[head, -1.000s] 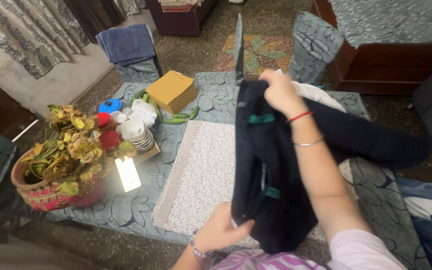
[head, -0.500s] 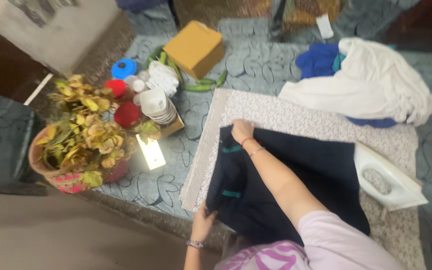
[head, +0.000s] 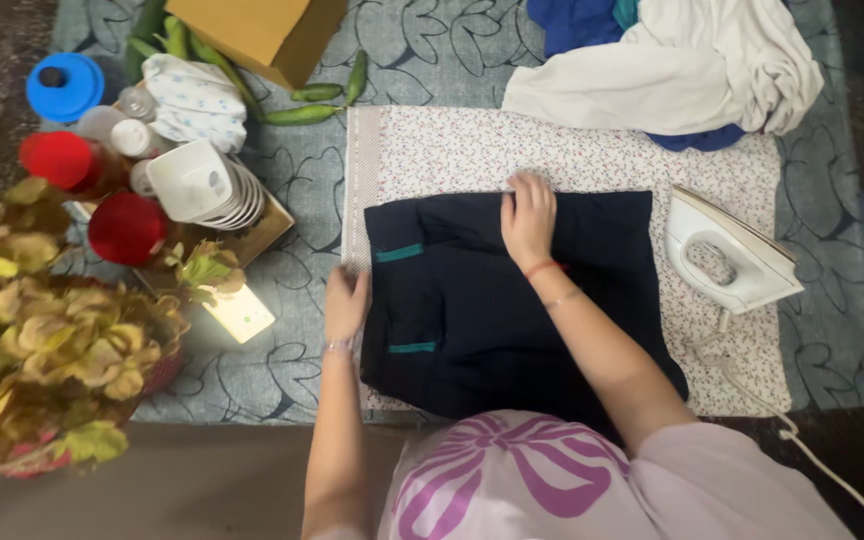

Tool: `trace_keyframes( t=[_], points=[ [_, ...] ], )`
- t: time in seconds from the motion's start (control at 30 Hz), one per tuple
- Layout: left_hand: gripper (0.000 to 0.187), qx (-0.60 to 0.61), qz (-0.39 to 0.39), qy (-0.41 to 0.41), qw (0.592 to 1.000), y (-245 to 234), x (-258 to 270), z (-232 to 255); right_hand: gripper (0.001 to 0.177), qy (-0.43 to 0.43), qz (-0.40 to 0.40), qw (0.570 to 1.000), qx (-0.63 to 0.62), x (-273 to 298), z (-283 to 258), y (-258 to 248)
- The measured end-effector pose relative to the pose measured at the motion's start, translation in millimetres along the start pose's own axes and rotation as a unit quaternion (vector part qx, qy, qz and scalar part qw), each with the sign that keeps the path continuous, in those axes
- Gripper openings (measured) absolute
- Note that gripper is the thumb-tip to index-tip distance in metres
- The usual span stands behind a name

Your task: The person irons a pair of dark-colored pants on a patterned cloth laid over a bed. They repeatedly smooth the fabric, fold the pants, and use a white electric iron to press different sections, including the legs and waist area, before setting the iron aside.

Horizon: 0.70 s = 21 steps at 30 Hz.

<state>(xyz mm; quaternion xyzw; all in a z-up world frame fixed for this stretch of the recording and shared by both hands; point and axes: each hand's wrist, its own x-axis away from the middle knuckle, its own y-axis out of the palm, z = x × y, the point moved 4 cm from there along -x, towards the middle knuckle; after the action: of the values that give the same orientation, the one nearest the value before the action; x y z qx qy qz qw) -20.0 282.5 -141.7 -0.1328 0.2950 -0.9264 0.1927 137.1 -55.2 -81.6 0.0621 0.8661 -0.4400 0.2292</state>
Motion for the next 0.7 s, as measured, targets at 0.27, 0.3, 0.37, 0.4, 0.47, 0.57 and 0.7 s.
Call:
trace_keyframes(
  t=[0.27,0.3,0.37,0.4,0.47,0.57,0.7],
  points=[
    [0.049,-0.002,0.152,-0.006,0.988,107,-112,17,0.064,-0.016,-0.21,0.956,0.205,0,97,-7],
    [0.044,0.014,0.178,0.004,0.984,103,-113,13,0.06,0.023,-0.173,0.966,0.189,-11,118,-16],
    [0.035,0.046,0.227,0.024,0.972,91,-111,7,0.052,0.078,-0.092,0.981,0.152,-15,151,-42],
    [0.033,0.036,0.229,0.032,0.972,91,-108,9,0.048,0.094,-0.047,0.986,0.13,-11,162,-55],
    [0.03,0.017,0.234,0.047,0.971,89,-101,15,0.032,0.151,-0.029,0.978,0.14,14,176,-75],
    [0.032,0.076,0.218,0.009,0.973,87,-103,20,0.028,0.22,-0.008,0.97,0.104,45,188,-91],
    [0.036,0.118,0.209,-0.014,0.971,77,-111,31,0.041,0.296,-0.011,0.952,0.081,51,213,-90]
  ],
)
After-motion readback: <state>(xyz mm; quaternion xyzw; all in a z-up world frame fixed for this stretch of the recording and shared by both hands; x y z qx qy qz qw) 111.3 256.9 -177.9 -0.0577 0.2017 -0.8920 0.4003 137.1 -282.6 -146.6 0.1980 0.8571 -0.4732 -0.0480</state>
